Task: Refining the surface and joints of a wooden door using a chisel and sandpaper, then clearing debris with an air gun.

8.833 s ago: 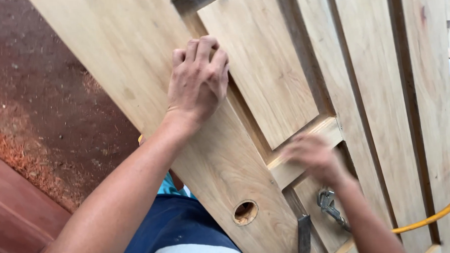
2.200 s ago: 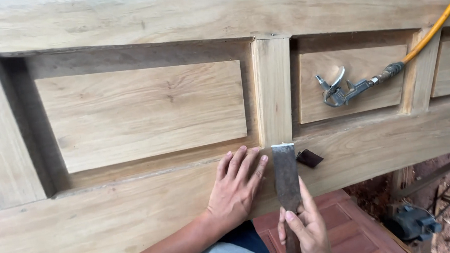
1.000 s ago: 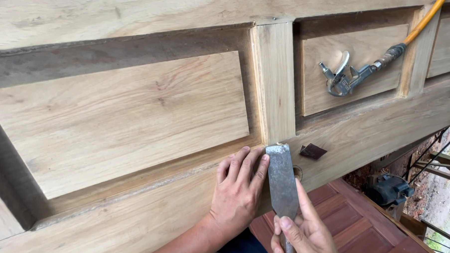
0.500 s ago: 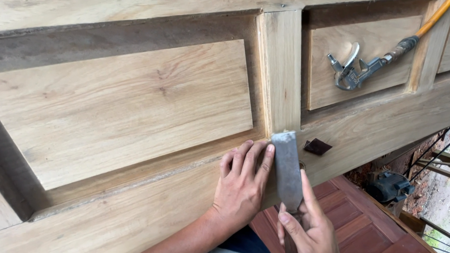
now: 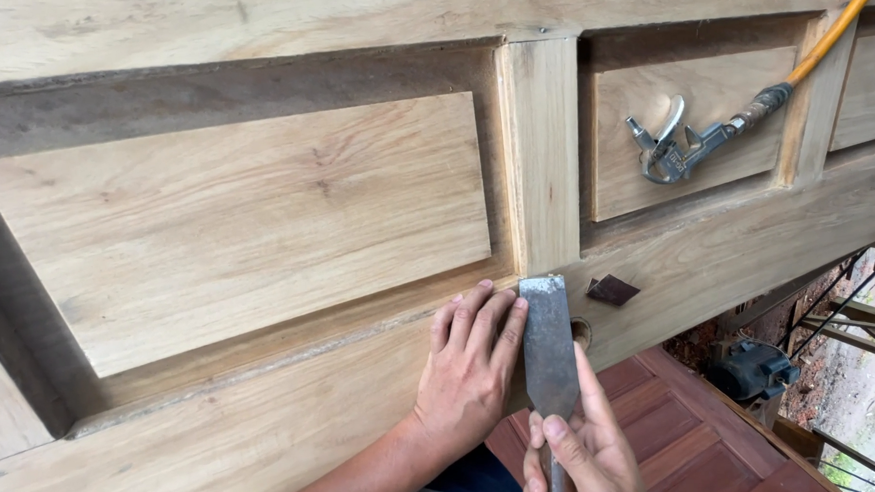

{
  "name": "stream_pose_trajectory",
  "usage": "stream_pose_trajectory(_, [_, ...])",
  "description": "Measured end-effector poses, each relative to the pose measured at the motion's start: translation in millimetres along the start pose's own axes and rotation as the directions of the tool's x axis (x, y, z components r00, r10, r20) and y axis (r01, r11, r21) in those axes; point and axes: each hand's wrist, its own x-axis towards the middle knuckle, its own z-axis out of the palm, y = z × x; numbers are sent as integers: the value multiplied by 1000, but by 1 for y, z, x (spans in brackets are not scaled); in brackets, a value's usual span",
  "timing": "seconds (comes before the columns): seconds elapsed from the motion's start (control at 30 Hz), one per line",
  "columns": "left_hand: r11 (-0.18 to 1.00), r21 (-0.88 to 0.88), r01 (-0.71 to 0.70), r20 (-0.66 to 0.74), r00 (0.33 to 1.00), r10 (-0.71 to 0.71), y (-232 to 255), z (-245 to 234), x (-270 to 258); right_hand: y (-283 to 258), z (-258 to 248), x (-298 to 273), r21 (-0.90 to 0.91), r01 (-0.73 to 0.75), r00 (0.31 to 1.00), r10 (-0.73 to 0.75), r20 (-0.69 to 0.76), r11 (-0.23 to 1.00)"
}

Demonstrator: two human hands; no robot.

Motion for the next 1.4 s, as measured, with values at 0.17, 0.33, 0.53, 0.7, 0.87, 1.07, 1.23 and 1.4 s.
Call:
stream_pose_trajectory(0.17, [998, -64, 14, -15, 1000, -15, -2, -2, 1, -1, 6, -1, 72, -90, 996, 90, -4, 993])
stream_pose_trajectory(0.33, [992, -124, 38, -3, 999, -38, -4, -8, 5, -10, 8, 4, 151, -132, 988, 117, 104, 980])
stream_pose_trajectory(0.53, [987, -147, 63, 10, 998, -62, -8, -7, 7, -22, 20, 8, 112, -200, 977, 190, 94, 973])
stream_pose_trajectory(0.7, [985, -165, 40, 26, 999, -36, -12, -9, 10, -18, 31, 9, 122, -153, 987, 147, 58, 981])
stream_pose_trajectory(0.87, [985, -173, 19, 57, 998, -9, -14, -6, 8, -8, 40, 6, 82, -121, 991, 125, -42, 989])
stream_pose_trajectory(1.07, [995, -95, -12, 55, 998, 18, -15, -4, 5, -18, 16, 0, 16, 144, 990, -144, 4, 989])
stream_pose_trajectory(1.23, [991, 125, -53, 113, 993, 39, -10, -1, 7, -28, -9, 1, 71, 177, 982, -182, 57, 982])
stream_pose_trajectory(1.4, [997, 76, -28, 88, 996, 21, -10, -3, 7, -7, -8, -4, 212, -47, 988, 15, 151, 976])
